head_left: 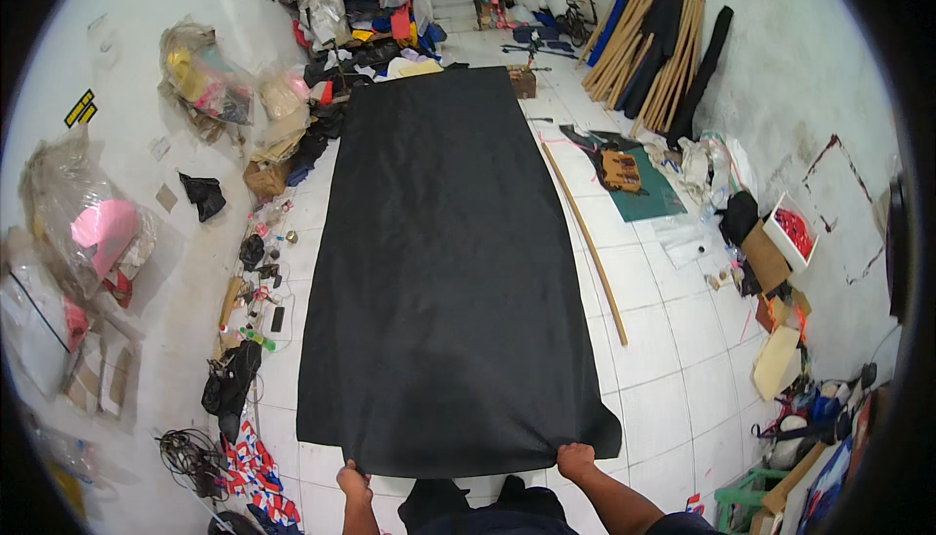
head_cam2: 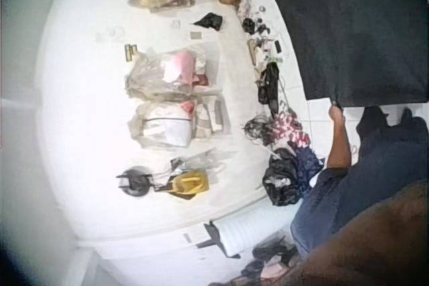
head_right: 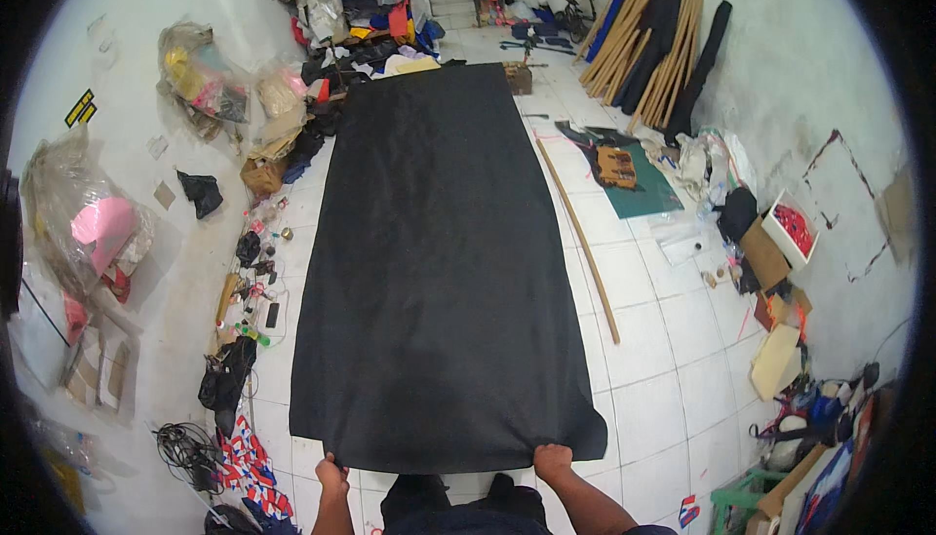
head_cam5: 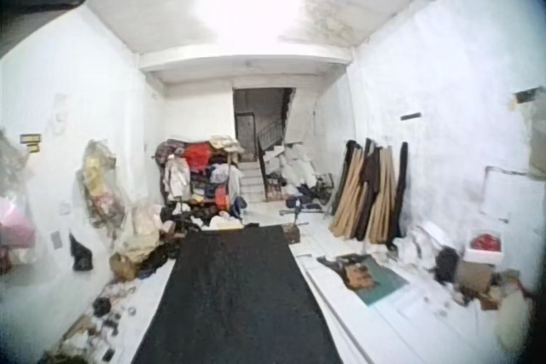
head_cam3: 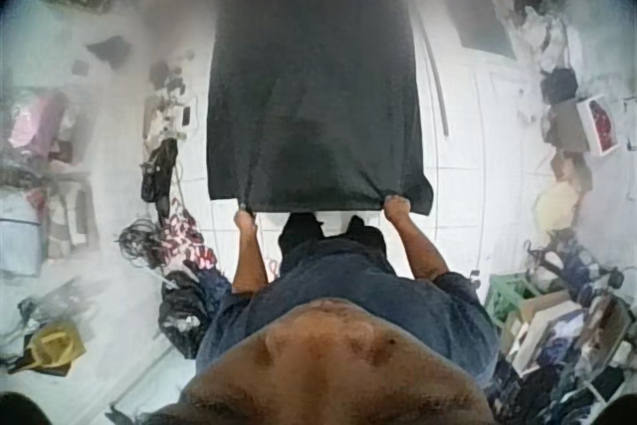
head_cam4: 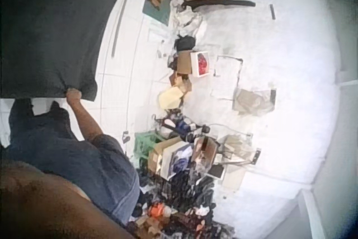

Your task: The person cuts a large piece of black fabric on the floor using shears and a wooden guide.

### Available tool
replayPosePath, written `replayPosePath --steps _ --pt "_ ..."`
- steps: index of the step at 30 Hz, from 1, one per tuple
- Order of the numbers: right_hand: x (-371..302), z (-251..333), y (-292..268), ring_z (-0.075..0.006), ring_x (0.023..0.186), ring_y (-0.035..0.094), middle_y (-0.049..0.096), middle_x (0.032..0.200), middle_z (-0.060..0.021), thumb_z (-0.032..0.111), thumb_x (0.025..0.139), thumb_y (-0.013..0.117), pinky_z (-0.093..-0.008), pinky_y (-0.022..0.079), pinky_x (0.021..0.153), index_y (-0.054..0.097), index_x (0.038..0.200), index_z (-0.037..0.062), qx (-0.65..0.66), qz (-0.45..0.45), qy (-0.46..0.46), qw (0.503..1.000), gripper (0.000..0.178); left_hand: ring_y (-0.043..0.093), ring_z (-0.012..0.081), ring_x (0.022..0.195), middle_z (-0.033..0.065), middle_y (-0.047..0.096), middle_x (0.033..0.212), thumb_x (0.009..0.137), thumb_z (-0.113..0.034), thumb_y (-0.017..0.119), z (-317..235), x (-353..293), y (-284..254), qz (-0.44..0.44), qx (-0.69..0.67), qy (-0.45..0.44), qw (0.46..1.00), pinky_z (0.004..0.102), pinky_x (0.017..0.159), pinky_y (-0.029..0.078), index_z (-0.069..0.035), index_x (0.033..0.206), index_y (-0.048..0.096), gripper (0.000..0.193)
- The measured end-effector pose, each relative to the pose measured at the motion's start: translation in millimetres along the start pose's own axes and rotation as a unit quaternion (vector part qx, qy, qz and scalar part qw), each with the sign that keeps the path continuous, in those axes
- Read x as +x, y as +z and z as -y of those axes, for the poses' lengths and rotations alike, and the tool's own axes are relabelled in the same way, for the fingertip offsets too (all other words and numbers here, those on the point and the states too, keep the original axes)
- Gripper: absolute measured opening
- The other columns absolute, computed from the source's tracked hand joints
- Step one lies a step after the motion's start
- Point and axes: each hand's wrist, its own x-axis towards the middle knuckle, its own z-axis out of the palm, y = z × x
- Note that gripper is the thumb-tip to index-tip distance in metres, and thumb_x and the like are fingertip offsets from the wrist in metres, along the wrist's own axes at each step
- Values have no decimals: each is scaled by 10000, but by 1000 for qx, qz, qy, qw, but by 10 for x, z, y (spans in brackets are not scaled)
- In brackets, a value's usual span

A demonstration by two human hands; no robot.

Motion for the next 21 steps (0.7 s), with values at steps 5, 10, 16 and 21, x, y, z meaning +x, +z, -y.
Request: replayPosePath --steps 5,10,16,21 --pt "-52 -137 658 -346 888 708 714 948 -173 212 951 437 -484 540 759 674 1038 83 78 -12 74 994 284 548 159 549 56 605 725 988 -208 494 579 149 -383 34 32 -109 993 257 470 474 -77 907 592 183" --pt "559 -393 1631 -364 850 692 683 934 -174 205 958 433 -510 540 726 641 968 73 105 -111 123 980 246 578 174 553 81 624 731 999 -237 467 1415 726 -330 95 116 -203 968 280 486 497 -50 924 580 231" --pt "1854 -772 2799 -350 841 664 633 926 -151 100 888 501 -489 550 658 610 966 74 52 -173 145 973 136 610 222 636 105 634 737 932 -279 491 2645 1867 85 270 297 -231 886 348 592 505 -69 847 562 237" --pt "2854 -977 3492 -341 944 644 614 1016 -131 72 784 597 -472 553 749 593 1031 88 45 -220 137 965 248 653 237 818 118 681 887 956 -277 494 3299 2790 687 331 360 -248 836 373 782 519 -26 984 612 279"
